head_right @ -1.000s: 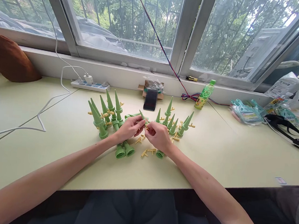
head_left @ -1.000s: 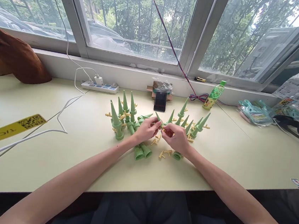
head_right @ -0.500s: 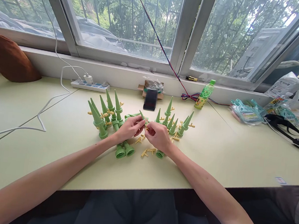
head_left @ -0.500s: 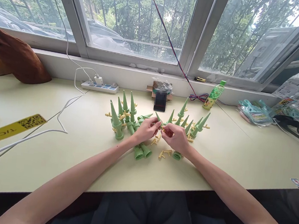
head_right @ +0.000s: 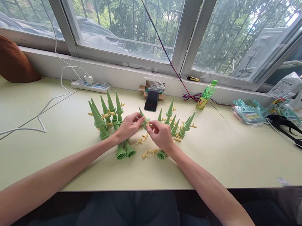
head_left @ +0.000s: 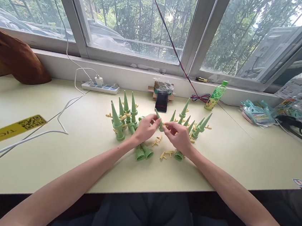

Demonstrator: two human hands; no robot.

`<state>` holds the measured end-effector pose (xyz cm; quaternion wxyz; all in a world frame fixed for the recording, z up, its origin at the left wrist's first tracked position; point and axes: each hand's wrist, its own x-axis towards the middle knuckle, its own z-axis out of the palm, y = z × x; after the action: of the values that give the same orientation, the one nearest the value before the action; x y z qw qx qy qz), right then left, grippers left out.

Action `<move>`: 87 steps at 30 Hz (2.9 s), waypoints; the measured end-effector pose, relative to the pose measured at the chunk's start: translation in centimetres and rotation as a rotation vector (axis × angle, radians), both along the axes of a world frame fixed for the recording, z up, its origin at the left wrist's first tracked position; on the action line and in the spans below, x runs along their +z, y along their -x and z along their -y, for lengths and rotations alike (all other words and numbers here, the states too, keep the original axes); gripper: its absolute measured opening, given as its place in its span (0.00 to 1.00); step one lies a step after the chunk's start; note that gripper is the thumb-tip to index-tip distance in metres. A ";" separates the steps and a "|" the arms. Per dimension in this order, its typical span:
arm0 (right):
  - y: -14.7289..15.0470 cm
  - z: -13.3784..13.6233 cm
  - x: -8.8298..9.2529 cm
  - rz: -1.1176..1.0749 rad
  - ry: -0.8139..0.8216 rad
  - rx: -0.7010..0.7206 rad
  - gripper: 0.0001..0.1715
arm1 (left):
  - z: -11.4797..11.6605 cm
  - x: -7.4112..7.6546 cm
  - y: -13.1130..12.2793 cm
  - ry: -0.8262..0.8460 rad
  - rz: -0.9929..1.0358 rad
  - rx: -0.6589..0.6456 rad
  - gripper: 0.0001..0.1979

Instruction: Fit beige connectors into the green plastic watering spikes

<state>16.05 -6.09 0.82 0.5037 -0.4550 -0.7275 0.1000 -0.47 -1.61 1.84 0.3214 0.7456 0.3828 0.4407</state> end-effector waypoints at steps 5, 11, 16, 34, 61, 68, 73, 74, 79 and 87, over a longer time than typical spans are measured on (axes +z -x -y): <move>-0.4 -0.3 0.3 -0.021 0.042 -0.077 0.12 | -0.3 -0.1 0.3 -0.193 -0.125 0.147 0.10; -0.9 -0.9 -0.3 0.076 0.046 -0.104 0.10 | -0.1 -0.7 0.3 -0.255 -0.240 0.096 0.08; -0.9 -1.0 -0.4 0.114 0.058 -0.090 0.09 | 0.1 -0.5 0.3 -0.212 -0.244 0.093 0.09; -1.4 -1.4 -0.8 0.188 0.073 -0.079 0.09 | 0.2 -0.1 0.7 -0.119 -0.389 0.094 0.16; -2.1 -1.6 -0.4 0.350 0.115 0.000 0.26 | -0.1 -0.4 0.9 -0.302 -0.546 -0.056 0.12; -2.9 -1.4 0.7 0.434 0.124 0.106 0.25 | -0.2 -0.6 0.9 -0.288 -0.548 -0.030 0.12; -3.6 -1.1 1.7 0.501 0.246 0.261 0.22 | 0.1 -0.4 0.8 -0.293 -0.532 0.000 0.13; -3.7 -1.1 1.8 0.506 0.283 0.299 0.22 | 0.2 -0.4 0.7 -0.299 -0.529 0.003 0.13; -4.4 -1.1 2.8 0.486 0.445 0.433 0.21 | 0.3 -0.3 0.6 -0.319 -0.507 0.006 0.15; -6.9 -1.0 5.8 0.615 0.905 0.531 0.15 | 0.2 -0.4 0.6 -0.327 -0.482 0.011 0.15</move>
<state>22.92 -5.10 6.59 -0.0150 -0.4351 -0.8136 0.3854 -1.11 -1.86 1.45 0.0945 0.8687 0.3759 0.3085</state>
